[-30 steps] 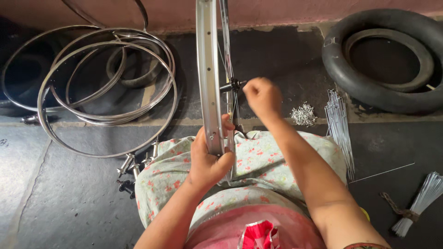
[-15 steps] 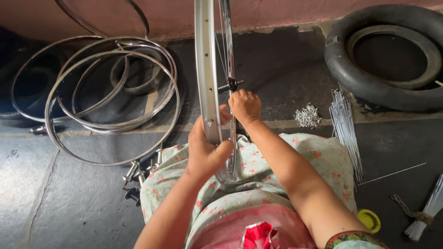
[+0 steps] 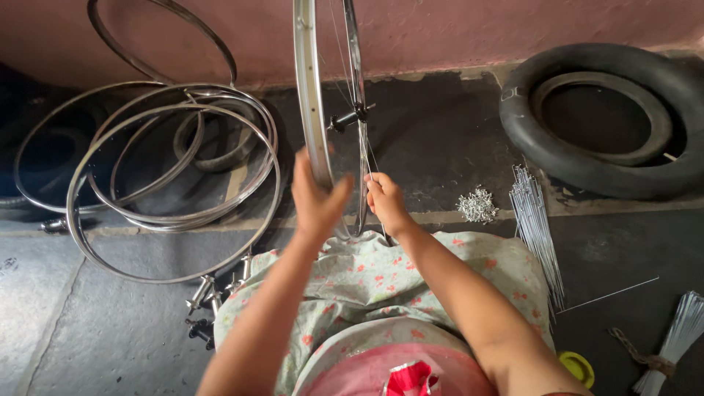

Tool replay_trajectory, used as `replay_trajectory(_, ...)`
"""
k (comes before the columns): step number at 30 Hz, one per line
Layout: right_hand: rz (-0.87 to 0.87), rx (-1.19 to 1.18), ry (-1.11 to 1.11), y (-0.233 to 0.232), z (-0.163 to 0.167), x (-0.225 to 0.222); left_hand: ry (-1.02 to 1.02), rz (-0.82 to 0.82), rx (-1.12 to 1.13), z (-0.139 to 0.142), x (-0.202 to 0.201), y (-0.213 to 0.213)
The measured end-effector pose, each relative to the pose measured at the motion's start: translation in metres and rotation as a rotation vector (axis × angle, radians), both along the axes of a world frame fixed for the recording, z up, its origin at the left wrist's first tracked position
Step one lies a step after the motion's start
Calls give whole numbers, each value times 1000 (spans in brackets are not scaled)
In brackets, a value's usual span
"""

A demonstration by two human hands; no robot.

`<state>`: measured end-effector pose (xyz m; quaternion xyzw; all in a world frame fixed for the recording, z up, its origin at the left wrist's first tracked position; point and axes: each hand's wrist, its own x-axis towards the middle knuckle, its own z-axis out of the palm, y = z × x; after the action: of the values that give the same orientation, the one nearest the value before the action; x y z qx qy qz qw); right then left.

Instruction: The person inserts metal spokes into a bicycle hub, then attaches the spokes to a wheel rim and secures them with nuts. The person works on one wheel, inserting and tightening multiple spokes by hand.

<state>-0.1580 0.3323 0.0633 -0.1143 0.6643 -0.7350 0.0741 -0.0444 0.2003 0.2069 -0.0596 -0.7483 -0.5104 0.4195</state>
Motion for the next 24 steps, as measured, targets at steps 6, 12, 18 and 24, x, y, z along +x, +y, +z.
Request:
replay_trajectory(6, 109, -203, -270, 18, 36, 22, 52, -40, 30, -57, 17, 23)
replay_trajectory(12, 264, -450, -518, 43, 80, 56, -14, -64, 30, -18, 46, 30)
replay_trajectory(18, 424, -815, -674, 59, 108, 79, -189, -98, 78, 9, 91, 54)
replay_trajectory(24, 368, -890, -637, 33, 124, 77, -22, -113, -37, 18, 113, 66)
